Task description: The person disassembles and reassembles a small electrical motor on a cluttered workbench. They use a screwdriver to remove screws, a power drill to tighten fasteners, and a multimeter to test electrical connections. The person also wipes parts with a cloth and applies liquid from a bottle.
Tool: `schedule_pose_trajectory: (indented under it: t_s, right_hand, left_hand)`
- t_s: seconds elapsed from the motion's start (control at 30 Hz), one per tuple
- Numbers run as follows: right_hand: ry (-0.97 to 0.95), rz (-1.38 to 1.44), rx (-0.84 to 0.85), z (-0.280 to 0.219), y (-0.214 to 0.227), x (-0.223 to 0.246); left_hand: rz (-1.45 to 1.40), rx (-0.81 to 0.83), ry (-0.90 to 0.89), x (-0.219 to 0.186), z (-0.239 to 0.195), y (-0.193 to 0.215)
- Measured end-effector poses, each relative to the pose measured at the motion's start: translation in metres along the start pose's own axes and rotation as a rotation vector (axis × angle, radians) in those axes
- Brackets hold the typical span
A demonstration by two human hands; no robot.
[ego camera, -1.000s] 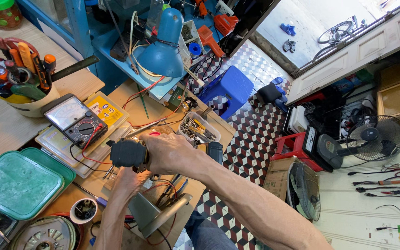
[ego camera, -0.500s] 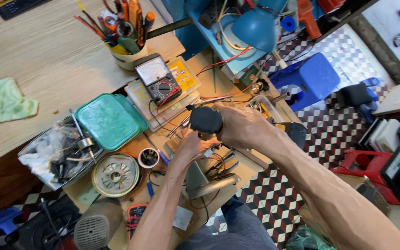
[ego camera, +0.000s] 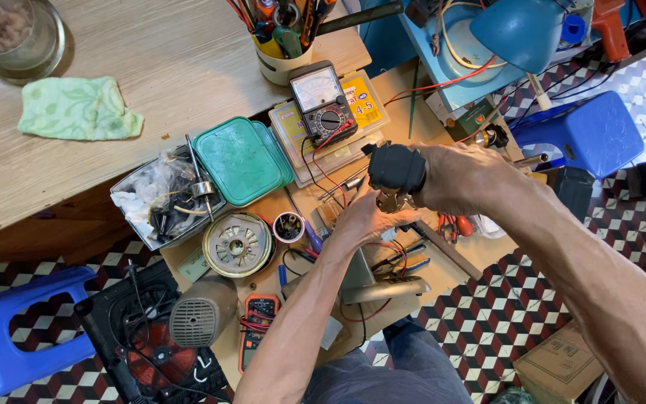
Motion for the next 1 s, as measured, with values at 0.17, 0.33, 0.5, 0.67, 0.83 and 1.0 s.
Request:
schedule_pose_trajectory:
  t_s: [0.17,0.33,0.5,0.67,0.83,1.0]
  right_hand:
    - [0.001,-0.014,0.002,0.001,-0.003,-0.005]
    - [0.044,-0.082,-0.017,0.0,-0.007,0.005]
    - [0.074,0.003,-0.218,-0.026,-0.016,-0.027]
    - [0.086,0.595,-0.65,-0.091,-0.067,-0.14]
    - [-0.175,1.329,-0.993,-0.087,-0.173,-0.289]
    - [-0.244,1.654,-0.996,0.001,-0.266,-0.438]
  left_hand:
    - [0.072,0.038,0.18,0.008,0.007,-0.007]
    - [0.031,0.065,0.173,0.025,0.015,-0.012]
    - [0.107,-0.142,-0.131,0.015,0.017,-0.013]
    - [0.254,-0.18,0.25,0.003,0.0,0.003]
    - [0.328,-0.315,0.387,-0.029,-0.032,0.006]
    - [0.376,-0.593,0.348,-0.051,-0.053,-0.005]
Point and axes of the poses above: each hand's wrist, its own z-axis towards the middle knuckle, its own y-axis out of the back of the hand, x = y × z, the point moved 4 cm from there along z, towards the middle knuckle, and after that the axes turned 13 degrees about y, right-handed, at the moved point
